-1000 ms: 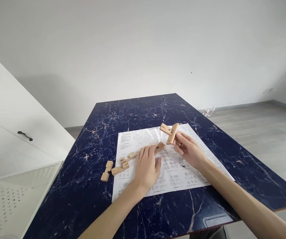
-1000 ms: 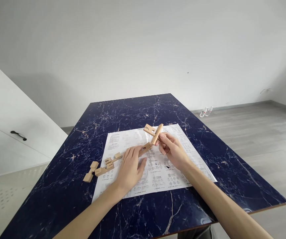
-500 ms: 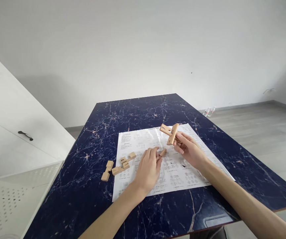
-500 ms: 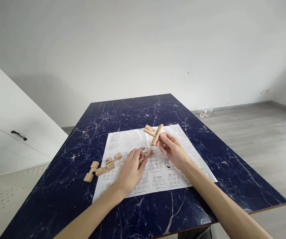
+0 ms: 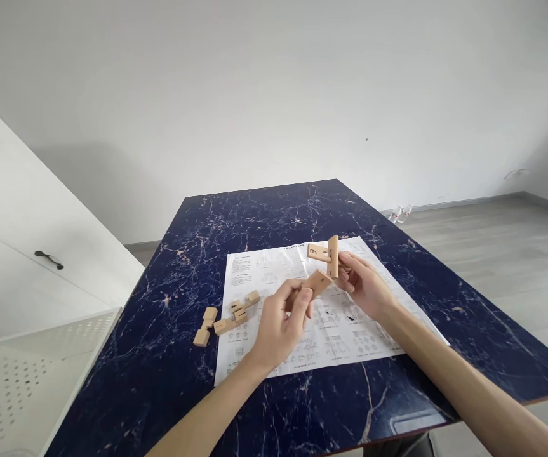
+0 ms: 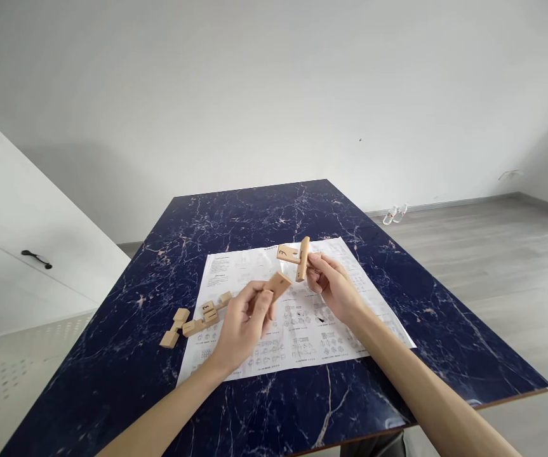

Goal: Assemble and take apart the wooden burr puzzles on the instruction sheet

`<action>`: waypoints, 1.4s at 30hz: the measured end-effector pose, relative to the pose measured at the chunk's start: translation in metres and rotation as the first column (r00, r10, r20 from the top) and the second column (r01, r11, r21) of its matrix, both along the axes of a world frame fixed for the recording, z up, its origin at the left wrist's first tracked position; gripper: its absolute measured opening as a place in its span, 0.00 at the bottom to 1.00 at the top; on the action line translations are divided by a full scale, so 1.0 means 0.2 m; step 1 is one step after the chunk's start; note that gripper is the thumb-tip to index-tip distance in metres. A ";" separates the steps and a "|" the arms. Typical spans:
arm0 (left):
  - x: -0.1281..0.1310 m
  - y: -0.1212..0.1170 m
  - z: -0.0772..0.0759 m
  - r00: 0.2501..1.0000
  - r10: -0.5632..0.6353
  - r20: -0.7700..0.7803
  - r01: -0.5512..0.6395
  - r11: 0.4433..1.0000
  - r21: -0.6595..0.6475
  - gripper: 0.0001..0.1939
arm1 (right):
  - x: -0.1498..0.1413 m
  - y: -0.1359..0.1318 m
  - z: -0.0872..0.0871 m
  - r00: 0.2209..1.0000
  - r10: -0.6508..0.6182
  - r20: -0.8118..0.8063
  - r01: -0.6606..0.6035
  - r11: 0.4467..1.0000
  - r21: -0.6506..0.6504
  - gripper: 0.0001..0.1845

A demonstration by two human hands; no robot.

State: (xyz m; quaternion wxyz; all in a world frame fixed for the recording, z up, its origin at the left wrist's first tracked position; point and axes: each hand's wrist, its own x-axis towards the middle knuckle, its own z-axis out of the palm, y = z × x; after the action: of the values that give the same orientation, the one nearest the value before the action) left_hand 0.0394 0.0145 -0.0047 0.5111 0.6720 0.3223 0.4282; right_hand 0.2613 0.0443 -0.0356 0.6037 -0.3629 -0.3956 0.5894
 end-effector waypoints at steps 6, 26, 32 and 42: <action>-0.05 0.05 0.04 0.949 0.279 0.149 -0.277 0.960 -0.037 0.23 | -0.01 -0.03 0.01 0.979 0.194 0.064 -0.194 0.981 -0.007 0.21; -0.01 0.06 0.00 0.959 -0.014 0.283 0.153 0.867 -0.475 0.26 | -0.04 -0.08 0.01 0.727 0.668 0.159 -0.671 0.740 -0.037 0.16; -0.02 0.06 0.01 0.967 -0.072 0.245 0.193 0.832 -0.519 0.24 | -0.04 -0.09 0.02 0.714 0.676 0.181 -0.681 0.731 -0.041 0.17; -0.01 0.06 0.00 0.974 -0.043 0.223 0.154 0.846 -0.511 0.19 | -0.05 -0.08 0.02 0.706 0.654 0.272 -0.692 0.719 0.065 0.12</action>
State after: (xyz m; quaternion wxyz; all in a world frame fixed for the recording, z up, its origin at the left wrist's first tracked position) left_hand 0.0367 0.0265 -0.0053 0.7265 0.4755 0.3379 0.3632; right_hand 0.2510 0.0293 -0.0313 0.3236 -0.2082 -0.6141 0.6891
